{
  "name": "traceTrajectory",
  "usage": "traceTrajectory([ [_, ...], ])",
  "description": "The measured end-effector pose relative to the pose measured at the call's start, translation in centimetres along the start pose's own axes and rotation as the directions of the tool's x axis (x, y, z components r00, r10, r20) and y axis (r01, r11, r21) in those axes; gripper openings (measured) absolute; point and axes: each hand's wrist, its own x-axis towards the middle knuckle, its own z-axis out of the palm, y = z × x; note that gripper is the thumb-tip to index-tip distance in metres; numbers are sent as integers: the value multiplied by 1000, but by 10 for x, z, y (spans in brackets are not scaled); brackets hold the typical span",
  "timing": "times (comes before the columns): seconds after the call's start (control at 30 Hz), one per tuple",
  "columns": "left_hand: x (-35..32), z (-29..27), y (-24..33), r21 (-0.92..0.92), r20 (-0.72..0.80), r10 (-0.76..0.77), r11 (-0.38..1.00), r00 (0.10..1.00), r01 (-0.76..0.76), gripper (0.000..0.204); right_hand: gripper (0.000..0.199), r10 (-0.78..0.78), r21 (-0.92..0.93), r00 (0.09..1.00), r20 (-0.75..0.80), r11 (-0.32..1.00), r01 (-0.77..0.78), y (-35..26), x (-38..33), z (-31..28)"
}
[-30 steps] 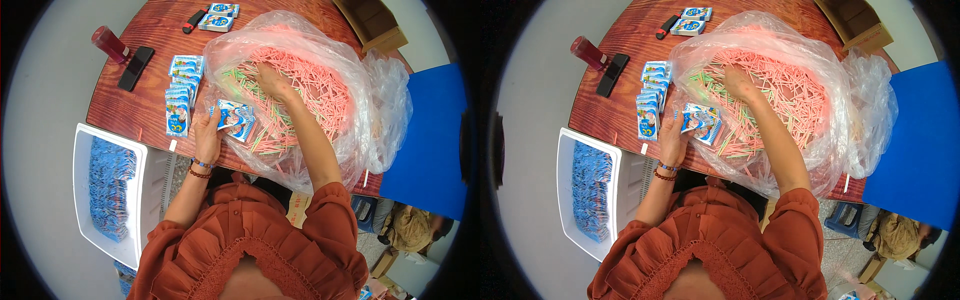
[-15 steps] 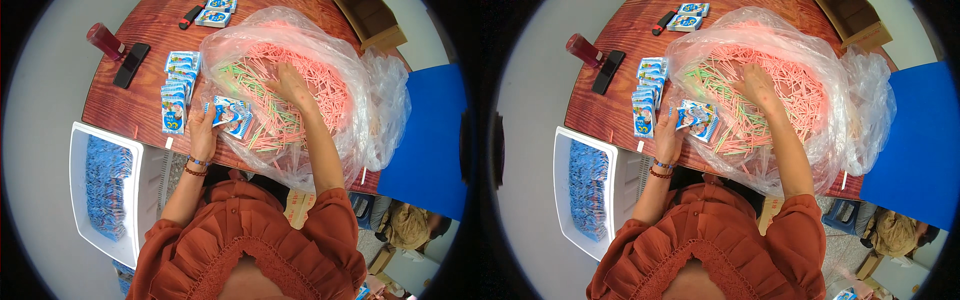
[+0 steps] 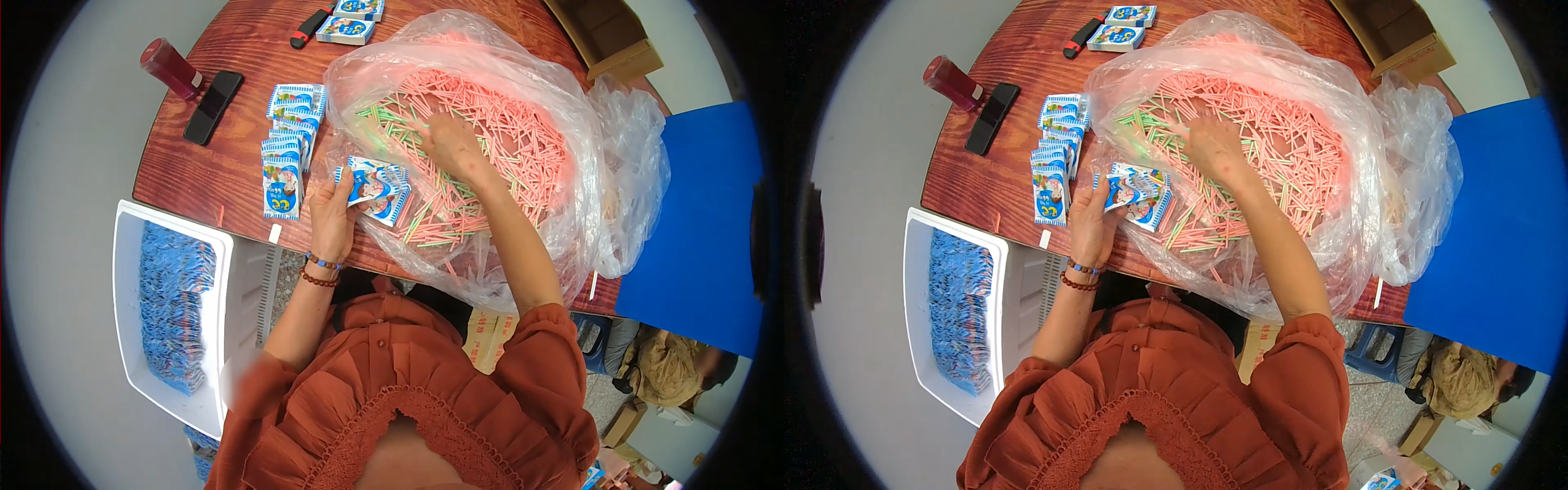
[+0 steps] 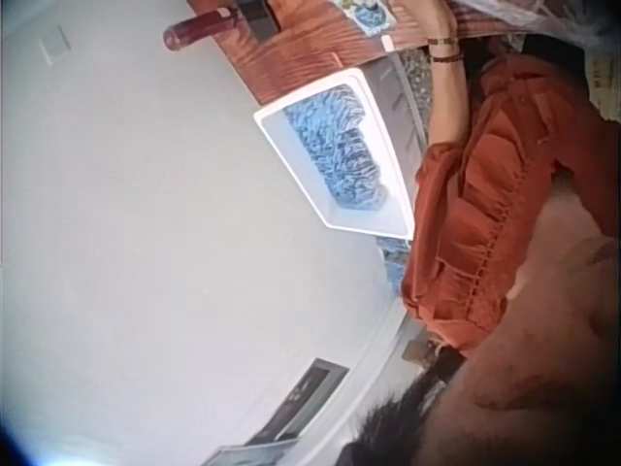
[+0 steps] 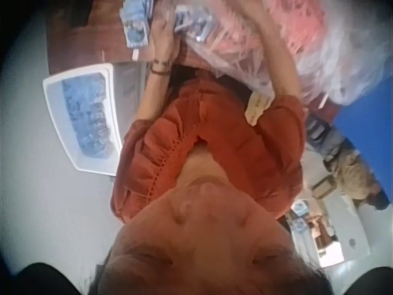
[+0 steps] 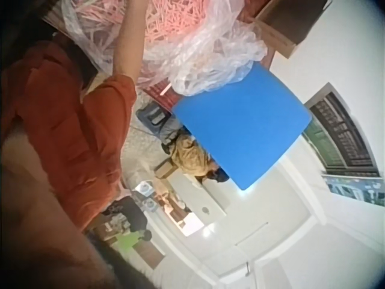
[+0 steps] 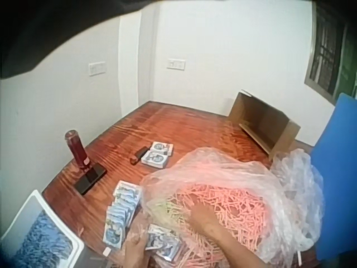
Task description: Pack small blue packets into a large bag containing pink shredded paper filler.
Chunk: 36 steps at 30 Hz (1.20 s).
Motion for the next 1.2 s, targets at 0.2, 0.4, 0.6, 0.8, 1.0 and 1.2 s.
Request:
traceTrajectory([
  [0.2,0,1,0,6,4,1,1000,1000,-1,17,25,71,502,997,35,862,-79,35,2,16],
  [0.4,0,4,-4,29,49,40,999,998,-41,20,25,100,613,986,136,773,-163,38,-4,-1],
  [0.6,-3,9,0,25,57,34,999,998,-35,21,28,92,837,996,22,543,-68,34,-8,-3],
  [0.8,1,8,-8,-9,117,-1,1000,993,2,23,23,191,943,981,-29,331,-37,24,-9,15],
  [1.0,3,9,-9,-15,113,-4,1000,994,6,25,22,261,990,965,31,124,-65,31,-9,16],
  [1.2,5,19,-12,-37,92,-17,999,996,20,27,18,254,873,967,-14,-469,135,32,-12,18],
])
